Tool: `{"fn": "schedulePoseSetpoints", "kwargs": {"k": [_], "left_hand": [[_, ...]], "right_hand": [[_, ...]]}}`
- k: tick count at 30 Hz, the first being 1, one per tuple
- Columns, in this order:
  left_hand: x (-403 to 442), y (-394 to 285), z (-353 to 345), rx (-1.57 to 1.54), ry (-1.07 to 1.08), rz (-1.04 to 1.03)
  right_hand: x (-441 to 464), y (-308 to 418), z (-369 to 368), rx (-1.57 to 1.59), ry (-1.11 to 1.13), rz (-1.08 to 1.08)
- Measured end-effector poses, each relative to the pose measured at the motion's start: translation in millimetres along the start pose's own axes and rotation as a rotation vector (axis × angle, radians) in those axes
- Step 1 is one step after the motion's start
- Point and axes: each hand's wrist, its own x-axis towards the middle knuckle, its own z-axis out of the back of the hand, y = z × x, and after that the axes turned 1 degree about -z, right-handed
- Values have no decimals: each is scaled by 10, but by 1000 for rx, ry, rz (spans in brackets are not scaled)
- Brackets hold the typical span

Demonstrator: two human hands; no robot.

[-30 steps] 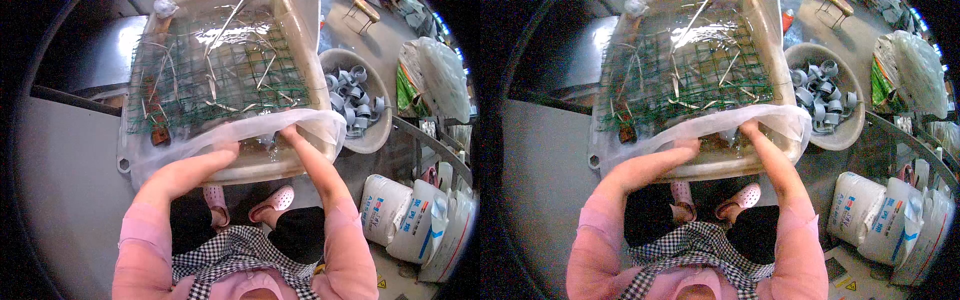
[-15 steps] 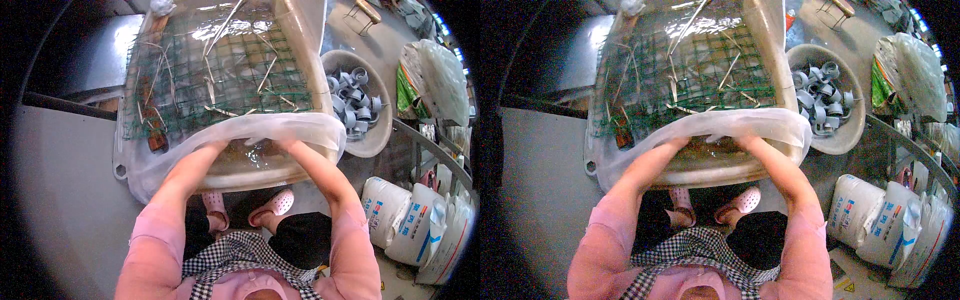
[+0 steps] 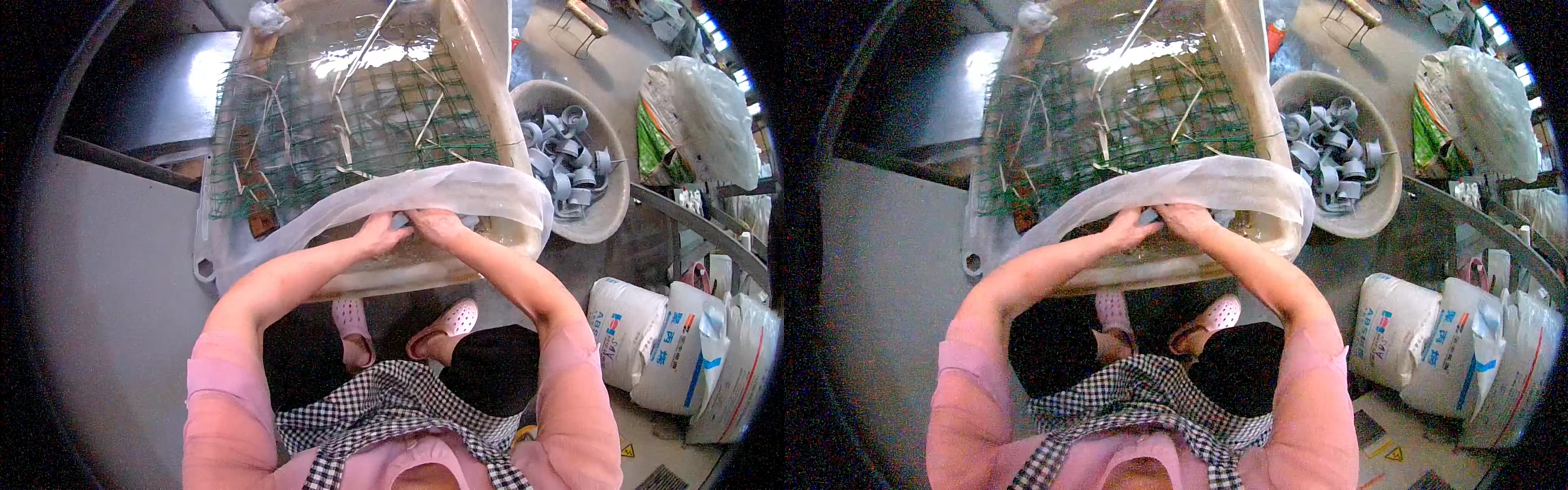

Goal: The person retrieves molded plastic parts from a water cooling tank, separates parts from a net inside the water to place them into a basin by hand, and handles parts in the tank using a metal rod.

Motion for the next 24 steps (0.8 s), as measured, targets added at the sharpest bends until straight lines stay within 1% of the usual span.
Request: {"fn": "schedulePoseSetpoints", "kwargs": {"k": [1, 2, 3, 4, 5, 6, 8, 9, 10, 12, 13, 14, 16, 17, 18, 20, 21, 22, 24], "left_hand": [[-25, -28, -15, 18, -100, -76], [-33, -41, 10, 22, -104, -79], [8, -28, 51, 20, 10, 4], [39, -25, 79, 18, 124, 86], [38, -17, 81, -94, 83, -8], [33, -112, 140, -94, 83, -18], [6, -377, 301, -106, 310, 159], [-90, -435, 265, -353, 283, 214], [-115, -489, 268, -347, 285, 207], [-167, -627, 314, -396, 196, 248], [-202, -773, 347, -401, 145, 245], [-226, -828, 338, -396, 147, 243], [-230, -916, 324, -255, 12, 378], [-246, -940, 272, -176, -62, 378], [-260, -981, 248, -172, -56, 367], [-252, -1050, 232, -38, -140, 344], [-256, -1065, 219, 22, -202, 264], [-261, -1084, 221, 20, -187, 247], [-277, -1121, 240, -24, -162, 282]], "right_hand": [[-13, 25, 78, -1, -4, 3], [-22, 45, 160, 135, 112, -105], [-10, 51, 233, 266, 225, -214], [-7, 54, 288, 257, 216, -213], [-26, 57, 346, 313, 223, -280], [-60, 53, 398, 368, 233, -347], [-146, 39, 434, 392, 186, -344], [-173, 20, 426, 422, 140, -335], [-195, 0, 404, 418, 132, -338], [-204, -6, 414, 619, -21, -263], [-210, 22, 444, 618, -28, -265], [-219, 73, 464, 630, -80, -293], [-215, 141, 508, 636, -144, -325], [-235, 158, 524, 635, -133, -331], [-255, 176, 550, 632, -122, -340], [-271, 176, 597, 648, -164, -377], [-276, 170, 631, 658, -243, -326], [-291, 165, 664, 666, -320, -273], [-296, 185, 794, 642, -340, -266]]}}
